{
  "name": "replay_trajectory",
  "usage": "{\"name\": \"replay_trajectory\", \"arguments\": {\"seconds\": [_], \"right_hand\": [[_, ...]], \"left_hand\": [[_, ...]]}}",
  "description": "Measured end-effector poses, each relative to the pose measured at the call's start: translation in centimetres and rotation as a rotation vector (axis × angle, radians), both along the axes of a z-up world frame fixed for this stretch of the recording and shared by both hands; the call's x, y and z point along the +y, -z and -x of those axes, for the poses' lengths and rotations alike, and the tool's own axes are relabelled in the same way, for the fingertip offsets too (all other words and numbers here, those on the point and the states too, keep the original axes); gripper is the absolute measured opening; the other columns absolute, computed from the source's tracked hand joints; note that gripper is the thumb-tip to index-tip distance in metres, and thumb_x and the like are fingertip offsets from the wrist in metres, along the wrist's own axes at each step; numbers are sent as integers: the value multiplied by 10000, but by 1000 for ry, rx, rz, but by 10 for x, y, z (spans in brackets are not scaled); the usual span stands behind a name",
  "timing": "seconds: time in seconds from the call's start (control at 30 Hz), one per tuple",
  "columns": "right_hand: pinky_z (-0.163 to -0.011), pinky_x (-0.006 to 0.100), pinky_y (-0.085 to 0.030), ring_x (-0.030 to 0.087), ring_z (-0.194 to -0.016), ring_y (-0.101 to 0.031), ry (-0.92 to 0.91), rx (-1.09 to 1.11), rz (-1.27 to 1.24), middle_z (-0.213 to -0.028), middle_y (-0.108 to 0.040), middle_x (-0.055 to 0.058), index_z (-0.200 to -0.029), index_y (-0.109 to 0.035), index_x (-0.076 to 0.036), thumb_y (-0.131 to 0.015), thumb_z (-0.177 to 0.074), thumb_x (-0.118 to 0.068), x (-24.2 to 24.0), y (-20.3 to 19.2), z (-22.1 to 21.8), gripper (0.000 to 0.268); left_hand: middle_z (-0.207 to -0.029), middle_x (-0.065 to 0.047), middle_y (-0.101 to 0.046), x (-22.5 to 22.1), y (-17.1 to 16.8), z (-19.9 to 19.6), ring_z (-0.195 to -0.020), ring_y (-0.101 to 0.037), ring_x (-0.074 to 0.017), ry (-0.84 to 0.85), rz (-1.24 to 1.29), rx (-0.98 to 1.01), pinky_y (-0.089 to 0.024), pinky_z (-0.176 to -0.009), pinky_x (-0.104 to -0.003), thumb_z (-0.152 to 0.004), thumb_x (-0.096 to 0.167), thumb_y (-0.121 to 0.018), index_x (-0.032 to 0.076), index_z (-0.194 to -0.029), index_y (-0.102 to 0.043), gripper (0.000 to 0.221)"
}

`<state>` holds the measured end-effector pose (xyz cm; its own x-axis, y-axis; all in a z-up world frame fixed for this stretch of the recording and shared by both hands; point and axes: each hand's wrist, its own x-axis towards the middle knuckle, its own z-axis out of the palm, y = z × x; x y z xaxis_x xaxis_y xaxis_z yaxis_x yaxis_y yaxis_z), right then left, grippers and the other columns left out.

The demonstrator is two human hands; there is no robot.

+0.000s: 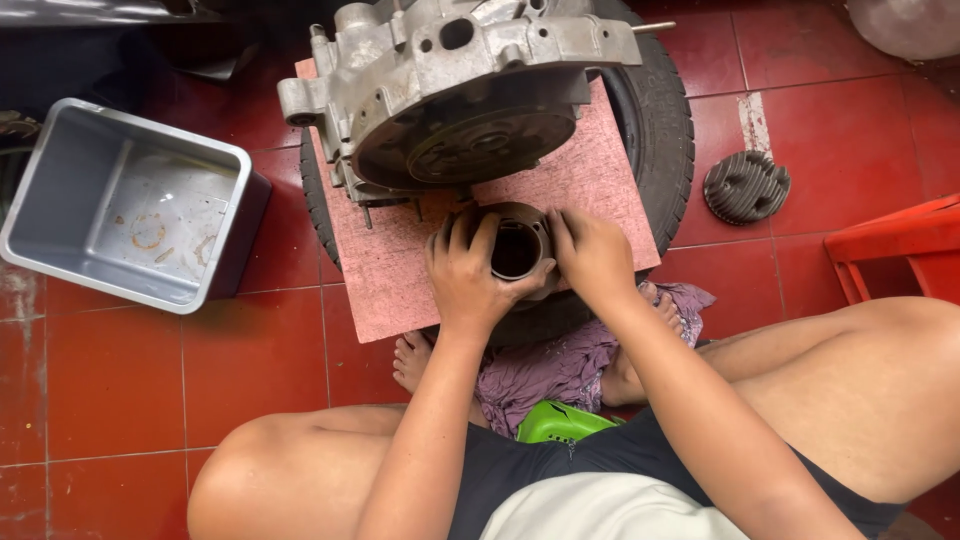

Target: Sanding the surfaces of a motorcycle engine cylinder component by hand using sandpaper to smooth the metal.

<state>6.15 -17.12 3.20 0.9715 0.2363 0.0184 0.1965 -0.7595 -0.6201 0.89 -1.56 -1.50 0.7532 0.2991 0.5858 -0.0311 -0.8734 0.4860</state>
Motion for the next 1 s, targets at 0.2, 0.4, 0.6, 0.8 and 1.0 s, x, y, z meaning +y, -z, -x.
{"name": "replay_trajectory", "arguments": {"seconds": [0.2,0.4,0.6,0.8,1.0], "right_hand": [[-669,549,-533,469,-831,-686,14,-6,-13,-697,-657,219,-792,-648,-65,-538,-1074,-345,-9,-1,19,413],[-676,555,-537,459,-854,-689,6,2,-26,-724,-669,218,-805,-658,-72,-543,-1079,-346,-3,3,6,404],[-684,560,-539,467,-823,-692,-27,-26,42,-690,-664,203,-809,-655,-77,-535,-1070,-378,0,-1,-5,416],[-681,545,-531,436,-854,-694,51,58,31,-702,-663,192,-781,-636,-107,-540,-1058,-389,-13,9,26,407],[-691,594,-527,502,-834,-682,-58,28,39,-709,-663,237,-832,-639,-66,-510,-1074,-354,5,-1,-15,398]], "left_hand": [[-999,-128,-684,0,-2,0,-974,-703,-373,-12,-10,-3,-578,-909,-474,-523,751,-788,182,-1041,-716,773],[-996,-131,-683,0,0,0,-977,-702,-376,-14,-2,3,-576,-908,-481,-529,754,-777,181,-1040,-712,770],[-1001,-150,-678,1,-2,0,-989,-698,-389,7,3,-7,-570,-917,-490,-531,769,-772,164,-1044,-713,795],[-995,-132,-683,-1,-3,0,-986,-702,-367,-15,-3,-5,-569,-928,-472,-533,772,-775,183,-1032,-717,774],[-994,-150,-675,1,-6,4,-986,-701,-380,13,-5,-19,-565,-927,-479,-554,737,-784,159,-1045,-706,763]]}}
